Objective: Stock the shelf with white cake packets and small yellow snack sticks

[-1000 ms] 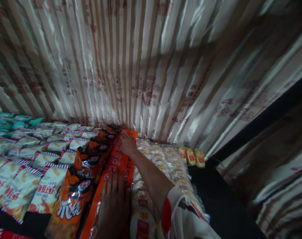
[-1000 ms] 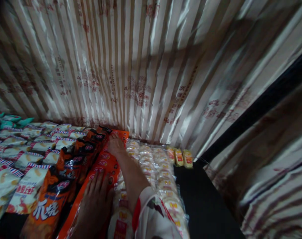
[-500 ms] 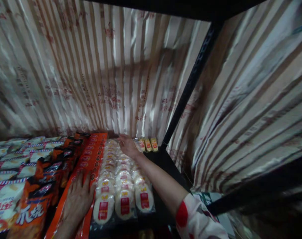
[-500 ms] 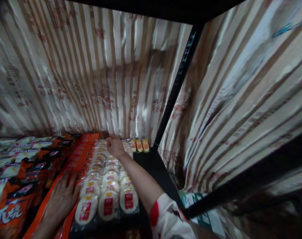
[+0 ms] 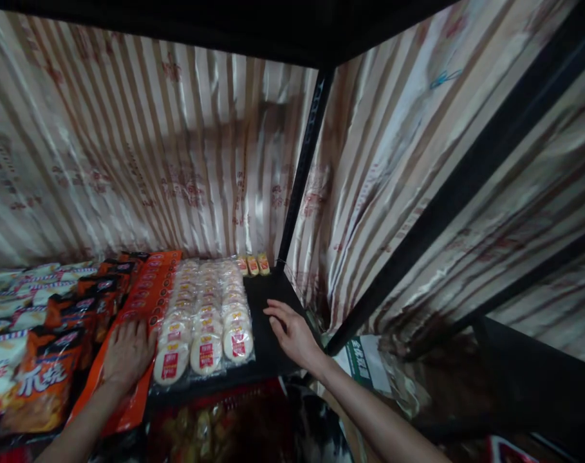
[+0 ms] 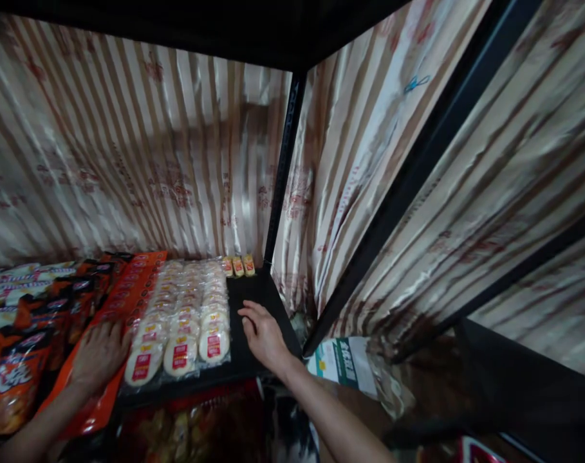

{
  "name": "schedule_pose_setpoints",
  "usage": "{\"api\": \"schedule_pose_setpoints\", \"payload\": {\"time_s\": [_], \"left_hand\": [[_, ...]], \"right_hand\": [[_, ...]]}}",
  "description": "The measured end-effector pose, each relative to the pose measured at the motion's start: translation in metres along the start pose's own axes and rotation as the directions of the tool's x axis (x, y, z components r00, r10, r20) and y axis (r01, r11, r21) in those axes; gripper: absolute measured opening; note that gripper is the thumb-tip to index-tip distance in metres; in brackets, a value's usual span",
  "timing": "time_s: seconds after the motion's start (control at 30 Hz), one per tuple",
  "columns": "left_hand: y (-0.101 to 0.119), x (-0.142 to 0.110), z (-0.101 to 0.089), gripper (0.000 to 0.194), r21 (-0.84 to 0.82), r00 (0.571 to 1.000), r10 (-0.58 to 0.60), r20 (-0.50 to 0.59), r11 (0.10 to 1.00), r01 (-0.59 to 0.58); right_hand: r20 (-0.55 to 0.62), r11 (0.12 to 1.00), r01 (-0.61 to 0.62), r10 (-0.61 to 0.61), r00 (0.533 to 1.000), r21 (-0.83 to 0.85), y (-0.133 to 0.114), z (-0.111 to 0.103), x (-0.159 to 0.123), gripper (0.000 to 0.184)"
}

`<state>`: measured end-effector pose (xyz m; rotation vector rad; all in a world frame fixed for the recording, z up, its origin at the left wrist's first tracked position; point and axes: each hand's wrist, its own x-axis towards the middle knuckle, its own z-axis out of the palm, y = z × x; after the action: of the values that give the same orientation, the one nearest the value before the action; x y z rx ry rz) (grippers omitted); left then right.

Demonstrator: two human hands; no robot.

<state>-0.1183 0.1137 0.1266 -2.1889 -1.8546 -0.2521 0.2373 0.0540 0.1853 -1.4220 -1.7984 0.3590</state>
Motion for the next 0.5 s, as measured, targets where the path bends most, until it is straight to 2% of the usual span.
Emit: {"api": "schedule_pose_setpoints", "payload": {"time_s": [0.1, 0.17, 0.23, 0.33, 0.4, 0.5], "left_hand": [[0.003, 0.001, -0.008, 0.044, 0.053, 0.999, -0.031, 0.027, 0.998, 0.03], [0.004, 0.001, -0.013, 0.042, 0.025, 0.997, -0.062, 0.043, 0.998, 0.061], [0.005, -0.001, -0.018, 0.039, -0.031, 0.993, -0.112, -0.027, 0.993, 0.111], [0.01, -0.012, -0.032, 0.037, -0.138, 0.972, -0.172, -0.162, 0.979, 0.15], [0.022, -0.031, -0.043, 0.032, -0.244, 0.96, -0.158, -0.23, 0.965, 0.101], [0.057, -0.078, -0.048, 0.025, -0.423, 0.96, 0.009, -0.28, 0.897, -0.131]], "right_hand": [[-0.025, 0.997, -0.047, 0.048, 0.999, 0.057, -0.013, -0.003, -0.028, 0.027], [-0.064, 0.992, -0.072, 0.08, 0.995, 0.108, -0.025, 0.001, -0.048, 0.027], [-0.084, 0.98, -0.109, 0.124, 0.989, 0.168, -0.036, 0.012, -0.07, 0.028], [-0.001, 0.936, -0.232, 0.241, 0.971, 0.266, -0.04, 0.038, -0.108, 0.029], [0.116, 0.915, -0.305, 0.284, 0.952, 0.264, -0.034, 0.058, -0.131, 0.03], [0.262, 0.928, -0.347, 0.304, 0.916, 0.135, -0.018, 0.086, -0.155, 0.026]]}}
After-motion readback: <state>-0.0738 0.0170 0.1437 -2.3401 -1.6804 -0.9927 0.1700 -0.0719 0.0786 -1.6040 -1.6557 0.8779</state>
